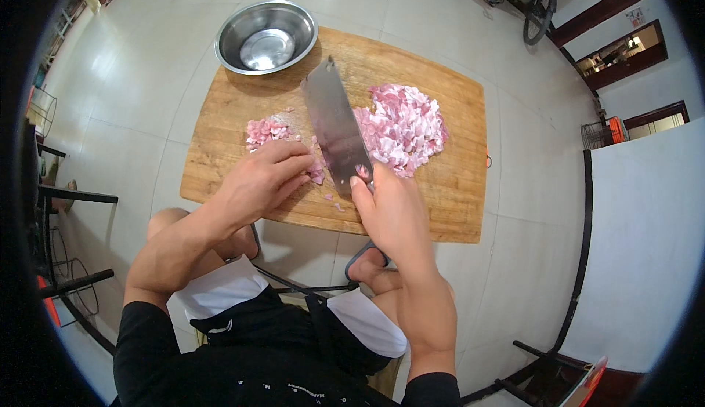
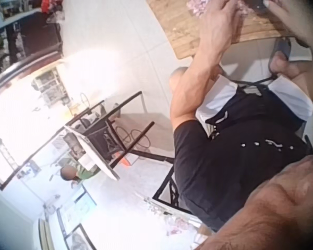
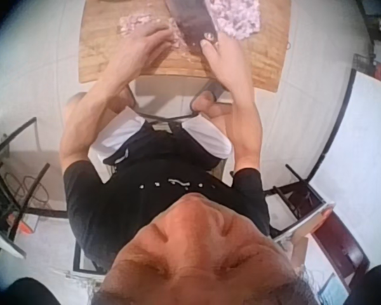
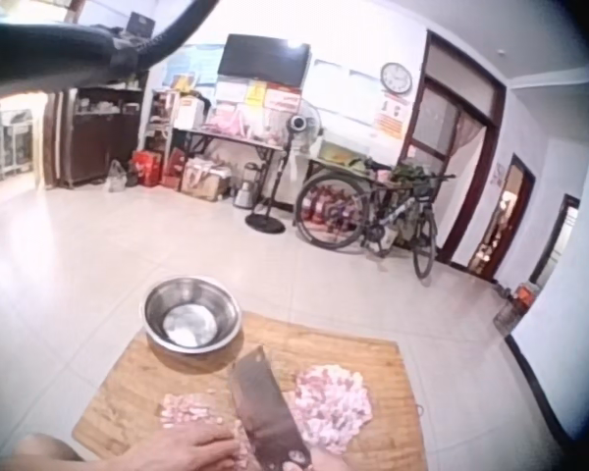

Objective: The person uses a cleaver to chop raw meat into small pieces on a wooden cutting board. The person holds the meat with their left hand and repeatedly chops with the cleaver in their right hand, accumulating a pile of minced meat.

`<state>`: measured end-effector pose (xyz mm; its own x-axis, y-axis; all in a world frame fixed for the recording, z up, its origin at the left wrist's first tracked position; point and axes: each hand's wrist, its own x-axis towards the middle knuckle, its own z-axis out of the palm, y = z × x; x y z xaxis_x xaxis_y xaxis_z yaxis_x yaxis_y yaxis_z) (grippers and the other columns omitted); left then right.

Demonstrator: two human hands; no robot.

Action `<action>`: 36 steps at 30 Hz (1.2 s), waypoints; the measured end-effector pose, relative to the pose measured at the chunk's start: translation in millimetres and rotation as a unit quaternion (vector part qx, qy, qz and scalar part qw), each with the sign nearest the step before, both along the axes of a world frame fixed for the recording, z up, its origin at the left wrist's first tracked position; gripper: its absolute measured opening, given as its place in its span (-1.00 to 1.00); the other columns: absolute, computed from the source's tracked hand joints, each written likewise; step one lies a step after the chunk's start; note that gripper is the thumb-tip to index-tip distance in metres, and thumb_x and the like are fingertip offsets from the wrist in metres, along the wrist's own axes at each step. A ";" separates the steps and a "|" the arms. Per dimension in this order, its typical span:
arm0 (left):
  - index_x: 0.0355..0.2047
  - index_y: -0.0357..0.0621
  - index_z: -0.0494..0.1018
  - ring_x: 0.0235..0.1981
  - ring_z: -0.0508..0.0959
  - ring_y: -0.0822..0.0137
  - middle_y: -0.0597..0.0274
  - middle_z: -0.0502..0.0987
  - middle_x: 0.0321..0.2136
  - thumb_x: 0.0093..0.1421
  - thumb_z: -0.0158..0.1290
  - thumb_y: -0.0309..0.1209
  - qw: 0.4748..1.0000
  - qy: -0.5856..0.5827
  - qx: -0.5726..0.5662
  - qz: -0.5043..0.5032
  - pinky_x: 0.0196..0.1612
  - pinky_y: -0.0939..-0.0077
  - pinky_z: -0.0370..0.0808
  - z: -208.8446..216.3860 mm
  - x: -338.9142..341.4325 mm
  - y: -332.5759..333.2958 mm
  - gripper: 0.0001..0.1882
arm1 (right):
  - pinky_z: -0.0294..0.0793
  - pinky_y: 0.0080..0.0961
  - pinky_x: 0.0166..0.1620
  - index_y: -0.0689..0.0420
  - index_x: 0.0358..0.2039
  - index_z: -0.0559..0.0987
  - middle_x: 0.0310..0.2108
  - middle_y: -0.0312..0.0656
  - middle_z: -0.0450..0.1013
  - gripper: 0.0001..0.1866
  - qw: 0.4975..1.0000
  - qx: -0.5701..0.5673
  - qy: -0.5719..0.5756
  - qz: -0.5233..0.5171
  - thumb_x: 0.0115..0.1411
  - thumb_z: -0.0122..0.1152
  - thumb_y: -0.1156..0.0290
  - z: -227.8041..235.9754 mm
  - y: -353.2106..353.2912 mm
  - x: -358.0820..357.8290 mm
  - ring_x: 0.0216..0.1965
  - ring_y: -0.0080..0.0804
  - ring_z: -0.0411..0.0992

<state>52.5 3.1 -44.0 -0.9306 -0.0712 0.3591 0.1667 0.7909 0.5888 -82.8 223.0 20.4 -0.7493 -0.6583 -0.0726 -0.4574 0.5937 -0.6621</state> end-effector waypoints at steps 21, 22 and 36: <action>-0.09 -0.26 0.62 -0.02 0.66 -0.07 0.03 0.61 -0.10 0.31 0.16 -0.49 0.999 -0.037 -0.016 -0.036 0.05 0.11 0.64 -5.3 -11.8 5.2 -0.80 | 0.61 0.22 -0.26 0.22 -0.28 0.57 -0.48 0.20 0.62 -0.72 0.966 0.193 0.133 0.105 0.52 0.19 0.27 22.4 1.9 29.2 -0.39 0.32 0.64; -0.09 -0.27 0.62 -0.03 0.66 -0.06 0.04 0.61 -0.11 0.31 0.16 -0.49 0.998 -0.035 -0.022 -0.036 0.05 0.11 0.64 -6.4 -10.6 4.1 -0.80 | 0.61 0.22 -0.25 0.22 -0.28 0.57 -0.47 0.20 0.63 -0.71 0.968 0.186 0.131 0.102 0.52 0.20 0.26 19.3 -4.6 28.7 -0.38 0.32 0.65; -0.06 -0.23 0.64 0.02 0.65 -0.04 0.05 0.62 -0.02 0.36 0.23 -0.47 0.998 -0.033 -0.013 -0.054 0.10 0.14 0.63 -8.3 -7.8 8.2 -0.82 | 0.60 0.21 -0.04 0.36 -0.21 0.67 -0.27 0.33 0.65 -0.61 0.992 0.120 -0.019 0.024 0.43 0.30 0.18 -8.6 -35.1 -24.3 -0.13 0.40 0.64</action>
<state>44.7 11.3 -52.3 -0.9542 0.0392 0.2967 0.2131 0.7851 0.5815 -107.1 187.9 11.8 -0.7111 -0.6532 -0.2602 -0.4659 0.7149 -0.5215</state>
